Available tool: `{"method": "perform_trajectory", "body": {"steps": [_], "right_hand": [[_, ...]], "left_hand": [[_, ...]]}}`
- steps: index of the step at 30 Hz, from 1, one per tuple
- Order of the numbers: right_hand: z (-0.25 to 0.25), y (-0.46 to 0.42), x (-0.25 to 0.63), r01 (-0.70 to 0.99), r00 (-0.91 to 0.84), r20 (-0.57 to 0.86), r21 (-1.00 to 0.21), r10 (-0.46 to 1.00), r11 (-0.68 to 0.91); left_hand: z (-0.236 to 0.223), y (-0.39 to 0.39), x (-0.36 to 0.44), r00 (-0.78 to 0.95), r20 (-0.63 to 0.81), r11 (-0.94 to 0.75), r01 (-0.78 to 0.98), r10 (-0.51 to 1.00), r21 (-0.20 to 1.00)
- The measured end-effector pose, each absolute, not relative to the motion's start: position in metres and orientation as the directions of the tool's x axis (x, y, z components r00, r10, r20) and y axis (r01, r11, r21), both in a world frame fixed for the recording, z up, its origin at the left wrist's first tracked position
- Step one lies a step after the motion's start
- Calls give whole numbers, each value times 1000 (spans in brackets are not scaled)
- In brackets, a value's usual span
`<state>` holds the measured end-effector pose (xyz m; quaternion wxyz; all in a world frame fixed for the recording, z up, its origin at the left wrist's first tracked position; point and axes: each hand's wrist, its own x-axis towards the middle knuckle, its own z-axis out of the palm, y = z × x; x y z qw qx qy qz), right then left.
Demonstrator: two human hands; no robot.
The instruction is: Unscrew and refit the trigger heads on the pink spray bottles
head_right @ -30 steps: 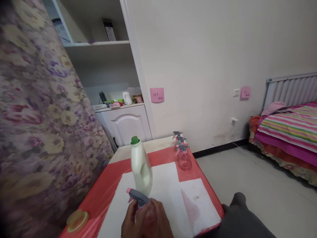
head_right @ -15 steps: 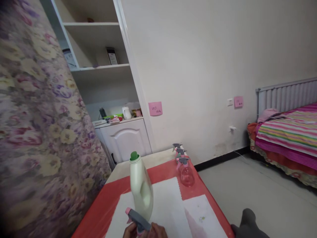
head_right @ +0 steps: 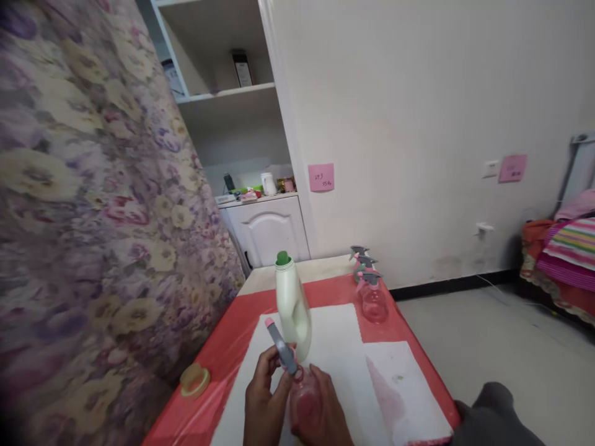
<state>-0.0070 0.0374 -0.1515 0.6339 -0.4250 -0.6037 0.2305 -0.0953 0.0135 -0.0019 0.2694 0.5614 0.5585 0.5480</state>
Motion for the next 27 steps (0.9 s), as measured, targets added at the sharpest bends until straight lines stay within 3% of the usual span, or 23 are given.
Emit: {"method": "perform_trajectory", "body": {"steps": [7, 14, 21, 27], "right_hand": [[-160, 41, -15, 190, 188, 561, -826, 806, 531], [-154, 36, -14, 218, 220, 540, -839, 812, 499], [-166, 36, -5, 172, 97, 490, -866, 866, 470], [-172, 35, -10, 139, 149, 447, -893, 882, 429]], "left_hand": [[14, 10, -100, -228, 384, -289, 360, 895, 887], [13, 5, -102, -245, 395, -368, 152, 885, 917], [21, -3, -109, -247, 450, -389, 260, 858, 884], [24, -7, -119, -296, 453, -405, 210, 841, 890]]}}
